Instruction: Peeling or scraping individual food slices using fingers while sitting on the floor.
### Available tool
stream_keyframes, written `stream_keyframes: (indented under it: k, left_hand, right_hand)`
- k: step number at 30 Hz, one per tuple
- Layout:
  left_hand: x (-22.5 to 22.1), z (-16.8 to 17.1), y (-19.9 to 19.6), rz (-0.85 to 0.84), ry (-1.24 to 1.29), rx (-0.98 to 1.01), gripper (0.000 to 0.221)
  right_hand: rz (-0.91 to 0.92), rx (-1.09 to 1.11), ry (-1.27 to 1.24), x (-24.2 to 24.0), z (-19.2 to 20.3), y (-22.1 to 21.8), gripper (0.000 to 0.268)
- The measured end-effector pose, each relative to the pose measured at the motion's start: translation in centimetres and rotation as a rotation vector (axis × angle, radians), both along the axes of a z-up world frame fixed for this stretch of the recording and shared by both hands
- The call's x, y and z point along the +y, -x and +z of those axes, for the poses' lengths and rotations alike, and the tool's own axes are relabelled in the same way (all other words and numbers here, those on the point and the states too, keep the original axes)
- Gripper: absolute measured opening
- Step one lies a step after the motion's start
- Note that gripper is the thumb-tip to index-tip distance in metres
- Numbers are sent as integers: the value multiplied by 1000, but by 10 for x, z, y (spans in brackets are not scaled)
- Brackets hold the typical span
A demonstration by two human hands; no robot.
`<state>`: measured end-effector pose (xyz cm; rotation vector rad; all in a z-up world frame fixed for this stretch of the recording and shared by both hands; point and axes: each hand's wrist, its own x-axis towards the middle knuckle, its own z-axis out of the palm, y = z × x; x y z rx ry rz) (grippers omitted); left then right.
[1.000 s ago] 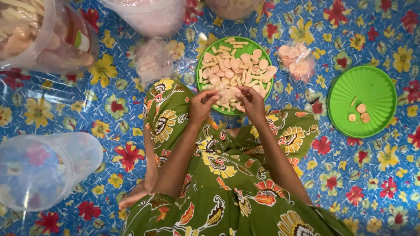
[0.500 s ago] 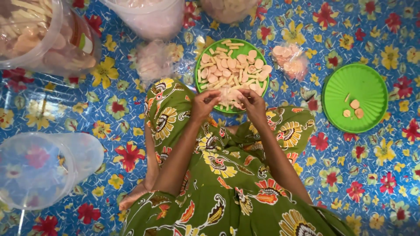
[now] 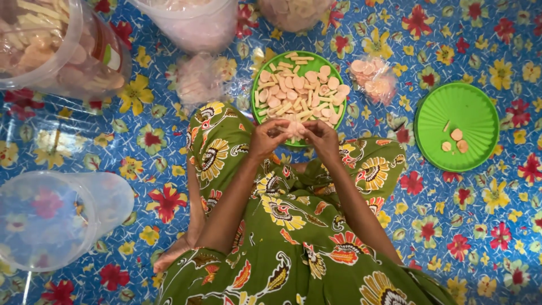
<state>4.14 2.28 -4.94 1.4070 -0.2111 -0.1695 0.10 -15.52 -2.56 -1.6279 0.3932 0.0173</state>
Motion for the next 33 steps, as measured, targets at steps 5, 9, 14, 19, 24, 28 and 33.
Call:
stream_keyframes:
  k: [5,9,14,19,24,28,33]
  left_hand:
    - [1,-1,-1,28,111,135,45]
    - [-1,-10,-4,6,96,154,48]
    - [-5,-10,-6,13,30,131,47]
    - [-6,-19,-6,49,-80,67,44]
    - [-9,-17,-5,42,-193,-118,42]
    - [-10,-14,-6,36,-232,-141,42]
    - [-9,8,-8,21,-187,-158,41]
  right_hand:
    - [21,-38,40,10,11,4,27]
    - [17,9,-12,13,3,4,29]
    - [-6,21,18,14,-10,3,26]
    - [-19,21,3,22,-12,0,22]
    - [-59,17,66,27,-7,-6,24]
    - [-101,58,27,27,-5,-8,22]
    - [-146,68,-12,22,-13,-10,16]
